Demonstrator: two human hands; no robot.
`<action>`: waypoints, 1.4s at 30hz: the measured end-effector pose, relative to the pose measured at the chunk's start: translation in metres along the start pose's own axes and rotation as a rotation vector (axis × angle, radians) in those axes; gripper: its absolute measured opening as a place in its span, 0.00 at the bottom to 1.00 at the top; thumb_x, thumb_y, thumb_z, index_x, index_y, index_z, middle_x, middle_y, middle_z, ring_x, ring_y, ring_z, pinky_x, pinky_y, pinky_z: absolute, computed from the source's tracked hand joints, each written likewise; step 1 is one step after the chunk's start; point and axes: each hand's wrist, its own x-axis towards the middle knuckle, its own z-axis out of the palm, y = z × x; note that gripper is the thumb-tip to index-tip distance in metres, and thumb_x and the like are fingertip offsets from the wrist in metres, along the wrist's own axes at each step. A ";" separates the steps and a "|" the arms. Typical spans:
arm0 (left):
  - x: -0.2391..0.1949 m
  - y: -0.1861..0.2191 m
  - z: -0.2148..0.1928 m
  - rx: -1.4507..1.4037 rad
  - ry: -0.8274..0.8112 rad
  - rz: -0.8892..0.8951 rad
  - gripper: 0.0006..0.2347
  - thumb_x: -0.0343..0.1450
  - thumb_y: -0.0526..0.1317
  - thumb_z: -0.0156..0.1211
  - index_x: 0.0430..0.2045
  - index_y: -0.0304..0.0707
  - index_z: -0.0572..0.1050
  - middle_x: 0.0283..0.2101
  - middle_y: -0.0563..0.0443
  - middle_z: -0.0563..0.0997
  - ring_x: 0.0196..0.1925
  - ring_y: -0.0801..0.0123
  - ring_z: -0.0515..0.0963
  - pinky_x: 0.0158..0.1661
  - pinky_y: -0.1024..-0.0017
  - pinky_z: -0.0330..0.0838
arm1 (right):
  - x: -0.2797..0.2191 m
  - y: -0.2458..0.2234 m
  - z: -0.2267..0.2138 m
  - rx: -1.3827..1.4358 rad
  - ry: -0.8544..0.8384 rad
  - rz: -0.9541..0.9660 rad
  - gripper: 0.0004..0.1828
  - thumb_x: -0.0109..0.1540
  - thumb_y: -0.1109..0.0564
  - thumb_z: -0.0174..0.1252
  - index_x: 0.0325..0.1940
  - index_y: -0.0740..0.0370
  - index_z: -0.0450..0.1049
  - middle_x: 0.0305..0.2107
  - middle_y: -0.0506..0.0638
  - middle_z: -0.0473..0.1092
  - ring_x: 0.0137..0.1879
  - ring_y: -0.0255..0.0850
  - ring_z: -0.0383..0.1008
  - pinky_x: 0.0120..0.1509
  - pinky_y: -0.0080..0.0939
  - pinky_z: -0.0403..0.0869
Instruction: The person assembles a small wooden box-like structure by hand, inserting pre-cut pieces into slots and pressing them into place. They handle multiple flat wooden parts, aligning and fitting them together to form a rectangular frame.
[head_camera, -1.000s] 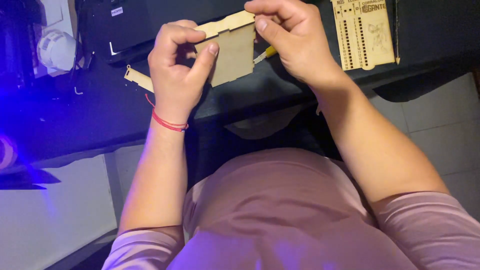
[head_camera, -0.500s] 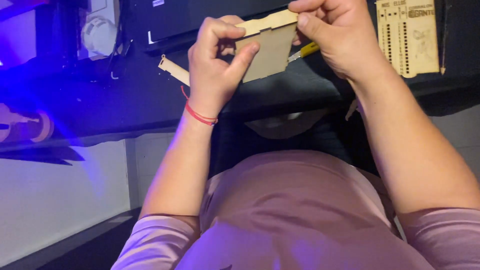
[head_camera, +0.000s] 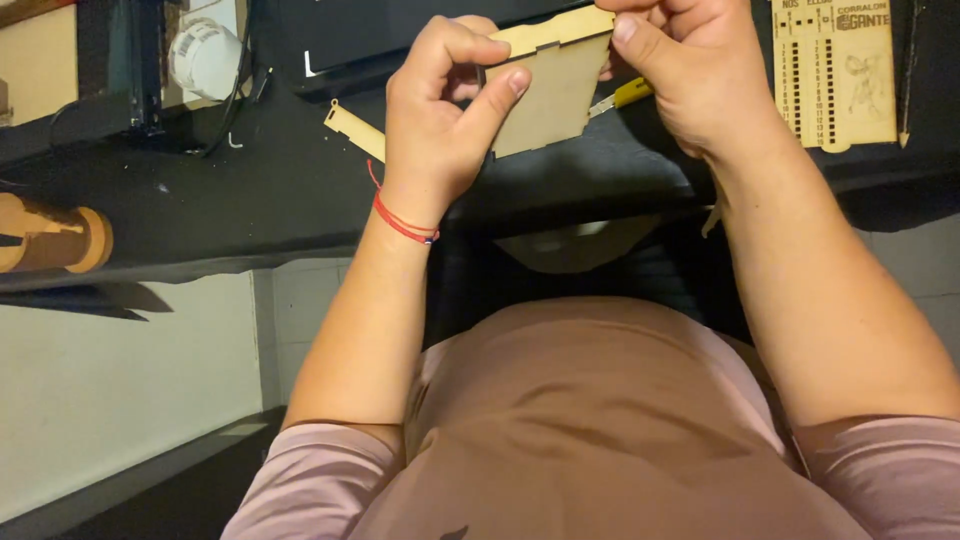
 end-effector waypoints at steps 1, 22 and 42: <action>0.001 -0.001 0.000 -0.027 -0.002 0.013 0.06 0.71 0.34 0.64 0.34 0.42 0.71 0.40 0.52 0.73 0.35 0.74 0.70 0.36 0.78 0.65 | 0.000 0.000 0.000 -0.004 0.028 0.027 0.11 0.71 0.56 0.58 0.55 0.62 0.72 0.40 0.49 0.72 0.40 0.36 0.73 0.52 0.33 0.79; -0.025 -0.022 0.002 -0.380 -0.022 -0.192 0.34 0.72 0.33 0.70 0.68 0.42 0.51 0.53 0.40 0.81 0.53 0.65 0.83 0.57 0.75 0.77 | -0.007 -0.041 0.024 -0.207 -0.141 -0.152 0.05 0.70 0.66 0.59 0.48 0.72 0.73 0.45 0.64 0.69 0.38 0.47 0.74 0.42 0.41 0.79; -0.031 0.004 -0.004 -0.167 -0.043 -0.043 0.15 0.74 0.37 0.64 0.53 0.41 0.69 0.56 0.45 0.78 0.60 0.65 0.78 0.57 0.73 0.72 | -0.021 -0.049 0.025 -0.602 -0.161 -0.341 0.06 0.69 0.72 0.59 0.48 0.69 0.77 0.41 0.62 0.72 0.47 0.49 0.73 0.52 0.42 0.70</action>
